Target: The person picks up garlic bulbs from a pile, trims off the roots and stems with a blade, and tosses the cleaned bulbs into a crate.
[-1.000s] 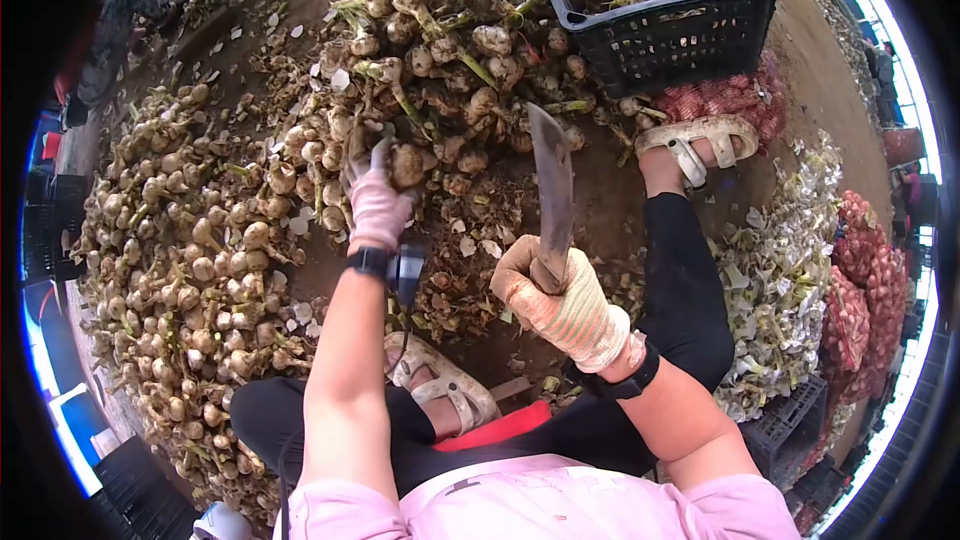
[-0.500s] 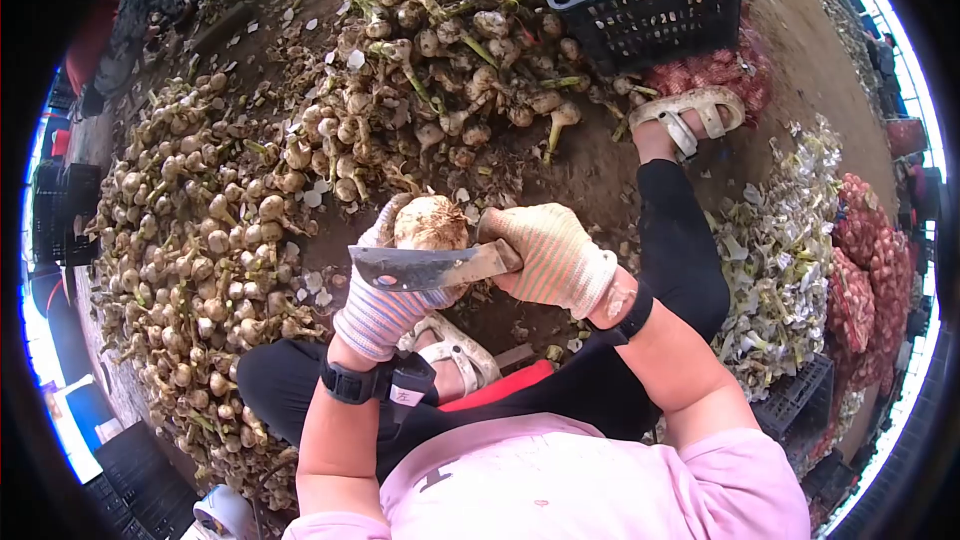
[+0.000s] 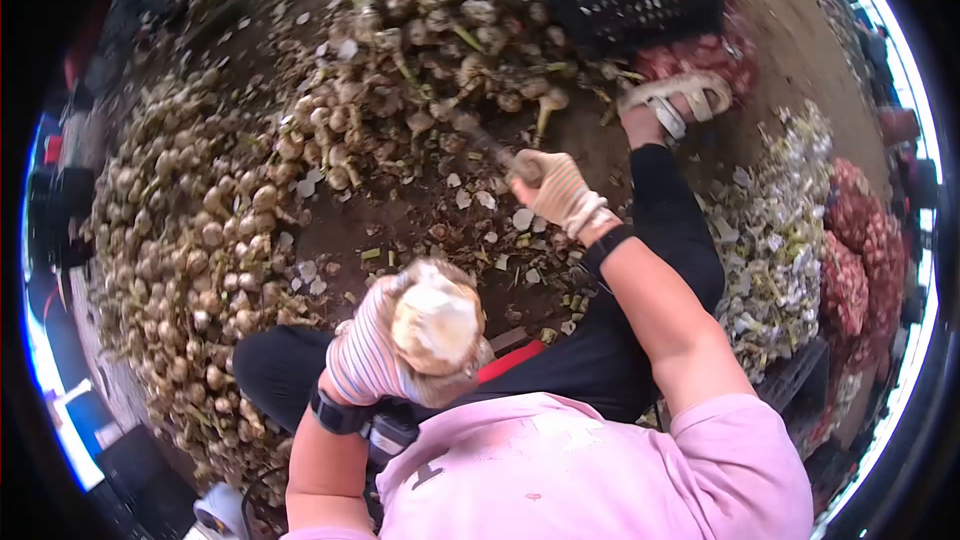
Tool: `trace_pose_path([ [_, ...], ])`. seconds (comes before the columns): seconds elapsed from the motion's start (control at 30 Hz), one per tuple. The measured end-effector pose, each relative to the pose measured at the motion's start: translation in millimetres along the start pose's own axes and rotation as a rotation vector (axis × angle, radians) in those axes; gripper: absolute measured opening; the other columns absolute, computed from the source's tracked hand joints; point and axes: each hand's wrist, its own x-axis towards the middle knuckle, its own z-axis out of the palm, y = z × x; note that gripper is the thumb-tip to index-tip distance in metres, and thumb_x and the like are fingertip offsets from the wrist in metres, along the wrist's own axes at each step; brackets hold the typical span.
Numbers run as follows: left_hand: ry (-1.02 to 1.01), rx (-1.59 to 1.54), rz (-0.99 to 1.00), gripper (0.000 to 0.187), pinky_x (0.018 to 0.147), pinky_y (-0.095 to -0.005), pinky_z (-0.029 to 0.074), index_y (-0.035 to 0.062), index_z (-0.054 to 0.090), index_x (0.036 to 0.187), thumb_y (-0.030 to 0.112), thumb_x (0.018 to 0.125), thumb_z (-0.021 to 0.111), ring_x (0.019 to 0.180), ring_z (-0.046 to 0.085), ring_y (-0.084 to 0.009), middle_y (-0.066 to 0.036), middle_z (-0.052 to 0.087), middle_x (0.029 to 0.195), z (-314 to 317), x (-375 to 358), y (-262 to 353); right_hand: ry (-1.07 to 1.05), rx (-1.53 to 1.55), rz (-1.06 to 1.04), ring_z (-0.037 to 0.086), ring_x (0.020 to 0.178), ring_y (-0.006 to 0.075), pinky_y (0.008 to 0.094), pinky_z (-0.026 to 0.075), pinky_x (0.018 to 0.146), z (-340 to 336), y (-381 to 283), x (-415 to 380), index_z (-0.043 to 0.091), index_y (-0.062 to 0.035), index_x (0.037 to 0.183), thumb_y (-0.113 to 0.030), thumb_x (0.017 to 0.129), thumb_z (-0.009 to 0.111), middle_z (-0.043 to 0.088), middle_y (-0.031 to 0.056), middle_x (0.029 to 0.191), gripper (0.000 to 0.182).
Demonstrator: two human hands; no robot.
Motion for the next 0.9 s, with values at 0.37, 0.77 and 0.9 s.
trace_pose_path([
  [0.37,0.204,-0.109,0.767,0.045,0.077,-0.0371,0.048,0.0056,0.052,0.112,0.026,0.075,0.065,0.098,0.058,-0.0269,-0.011,0.058,0.109,-14.7,24.1,18.7,-0.334,0.732,0.375,0.047,0.063,0.0042,0.0214,0.041,0.057,14.0,-90.4,-23.4,0.058,-0.0038,0.079,-0.005,0.078,0.059,0.053,-0.0035,0.065,0.002],
  [0.77,-0.638,-0.488,1.183,0.068,0.061,-0.0294,0.055,0.0003,0.032,0.130,0.043,0.082,0.055,0.079,0.060,-0.0193,-0.017,0.051,0.104,-92.1,-68.4,92.7,-0.219,0.722,0.434,0.042,0.044,0.0050,0.0200,0.034,0.039,21.4,-66.0,-23.5,0.056,-0.0053,0.077,-0.014,0.079,0.056,0.047,-0.0029,0.056,0.009],
  [0.9,-0.008,-0.591,1.534,0.081,0.064,-0.0335,0.054,-0.0107,0.023,0.128,0.051,0.083,0.051,0.075,0.058,-0.0229,-0.029,0.045,0.109,-97.9,-59.2,92.8,-0.045,0.967,0.425,0.041,0.043,0.0059,0.0195,0.031,0.036,4.7,-82.3,-9.2,0.053,-0.0043,0.077,-0.015,0.079,0.056,0.043,-0.0026,0.054,0.012],
])
